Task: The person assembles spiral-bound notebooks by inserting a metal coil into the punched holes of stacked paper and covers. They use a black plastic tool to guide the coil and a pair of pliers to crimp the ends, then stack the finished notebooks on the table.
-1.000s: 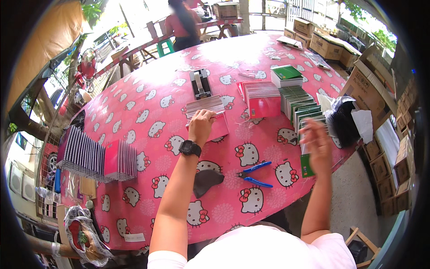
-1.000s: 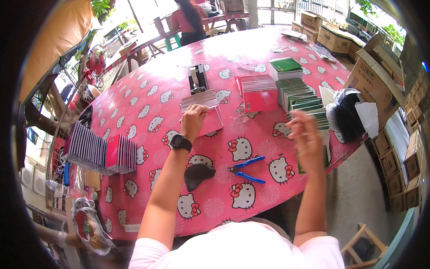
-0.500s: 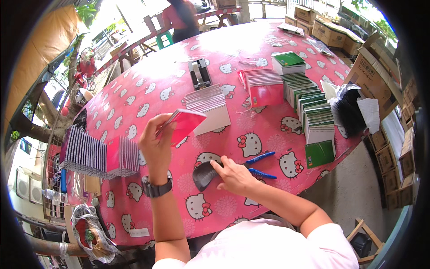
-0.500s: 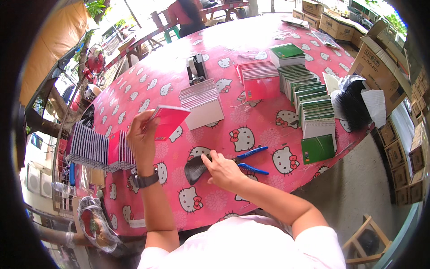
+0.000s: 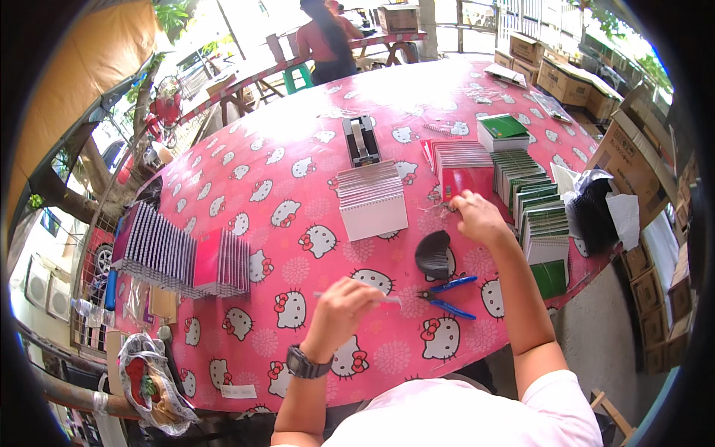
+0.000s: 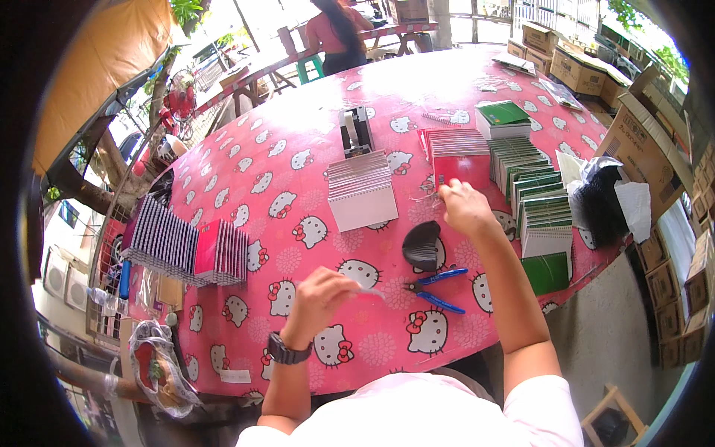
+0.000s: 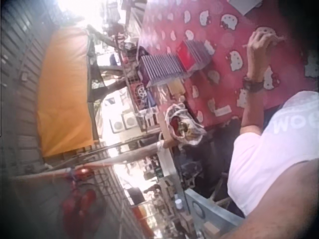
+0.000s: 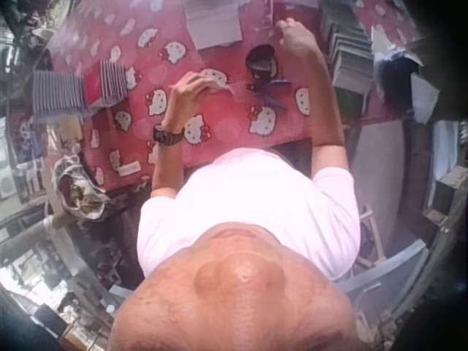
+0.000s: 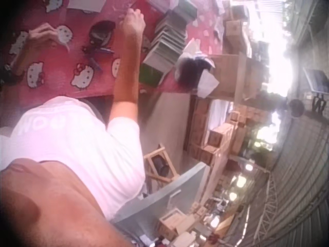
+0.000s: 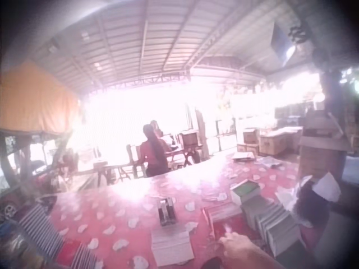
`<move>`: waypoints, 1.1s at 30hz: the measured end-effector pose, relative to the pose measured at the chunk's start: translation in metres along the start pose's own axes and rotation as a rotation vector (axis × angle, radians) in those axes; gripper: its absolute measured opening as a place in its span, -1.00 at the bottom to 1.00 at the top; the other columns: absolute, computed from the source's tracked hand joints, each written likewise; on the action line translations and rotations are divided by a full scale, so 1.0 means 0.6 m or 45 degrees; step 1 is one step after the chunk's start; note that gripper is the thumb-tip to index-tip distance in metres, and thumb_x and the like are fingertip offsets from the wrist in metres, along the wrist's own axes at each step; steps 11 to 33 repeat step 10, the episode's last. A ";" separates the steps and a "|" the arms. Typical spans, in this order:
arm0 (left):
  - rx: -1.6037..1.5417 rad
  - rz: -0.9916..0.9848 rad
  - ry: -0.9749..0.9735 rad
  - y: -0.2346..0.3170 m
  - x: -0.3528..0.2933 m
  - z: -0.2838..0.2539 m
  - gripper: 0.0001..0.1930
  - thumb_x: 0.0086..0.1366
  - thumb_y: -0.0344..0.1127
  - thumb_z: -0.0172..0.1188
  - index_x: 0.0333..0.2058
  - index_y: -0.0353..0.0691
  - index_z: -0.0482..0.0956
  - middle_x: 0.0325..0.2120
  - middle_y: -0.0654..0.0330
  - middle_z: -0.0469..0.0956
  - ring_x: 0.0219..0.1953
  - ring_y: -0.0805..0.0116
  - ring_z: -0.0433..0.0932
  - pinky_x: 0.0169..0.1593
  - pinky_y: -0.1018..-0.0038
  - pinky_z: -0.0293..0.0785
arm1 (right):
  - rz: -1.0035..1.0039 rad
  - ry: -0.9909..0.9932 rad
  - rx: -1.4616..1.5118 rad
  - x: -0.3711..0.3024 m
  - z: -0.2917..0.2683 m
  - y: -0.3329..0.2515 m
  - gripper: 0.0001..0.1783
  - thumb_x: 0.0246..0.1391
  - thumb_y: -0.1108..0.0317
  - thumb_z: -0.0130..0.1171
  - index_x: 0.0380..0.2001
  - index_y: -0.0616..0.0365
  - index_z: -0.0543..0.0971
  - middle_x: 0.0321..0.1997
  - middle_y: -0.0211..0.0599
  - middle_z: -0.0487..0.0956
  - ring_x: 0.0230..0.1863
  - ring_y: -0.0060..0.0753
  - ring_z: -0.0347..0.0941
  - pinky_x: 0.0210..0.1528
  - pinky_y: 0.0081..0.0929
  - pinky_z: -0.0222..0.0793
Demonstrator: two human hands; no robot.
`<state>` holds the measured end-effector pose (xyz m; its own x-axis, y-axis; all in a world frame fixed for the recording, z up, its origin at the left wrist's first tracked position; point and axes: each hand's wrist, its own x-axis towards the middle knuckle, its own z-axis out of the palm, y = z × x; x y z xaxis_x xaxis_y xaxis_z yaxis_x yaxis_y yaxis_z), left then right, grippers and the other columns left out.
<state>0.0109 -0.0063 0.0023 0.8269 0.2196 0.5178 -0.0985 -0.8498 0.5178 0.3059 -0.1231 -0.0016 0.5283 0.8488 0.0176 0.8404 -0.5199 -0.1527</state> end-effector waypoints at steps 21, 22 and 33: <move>0.086 -0.096 0.041 0.004 -0.043 0.063 -0.85 0.08 -0.46 0.28 -0.34 -0.08 0.65 -0.43 0.26 0.60 -0.32 0.30 0.55 -0.20 0.39 0.43 | -0.473 0.452 0.169 0.141 0.080 -0.085 -0.59 -0.15 0.36 0.34 -0.17 0.07 0.46 -0.09 -0.26 0.43 0.05 -0.20 0.38 -0.08 -0.32 0.53; 0.086 -0.096 0.041 0.004 -0.043 0.063 -0.85 0.08 -0.46 0.28 -0.34 -0.08 0.65 -0.43 0.26 0.60 -0.32 0.30 0.55 -0.20 0.39 0.43 | -0.473 0.452 0.169 0.141 0.080 -0.085 -0.59 -0.15 0.36 0.34 -0.17 0.07 0.46 -0.09 -0.26 0.43 0.05 -0.20 0.38 -0.08 -0.32 0.53; 0.086 -0.096 0.041 0.004 -0.043 0.063 -0.85 0.08 -0.46 0.28 -0.34 -0.08 0.65 -0.43 0.26 0.60 -0.32 0.30 0.55 -0.20 0.39 0.43 | -0.473 0.452 0.169 0.141 0.080 -0.085 -0.59 -0.15 0.36 0.34 -0.17 0.07 0.46 -0.09 -0.26 0.43 0.05 -0.20 0.38 -0.08 -0.32 0.53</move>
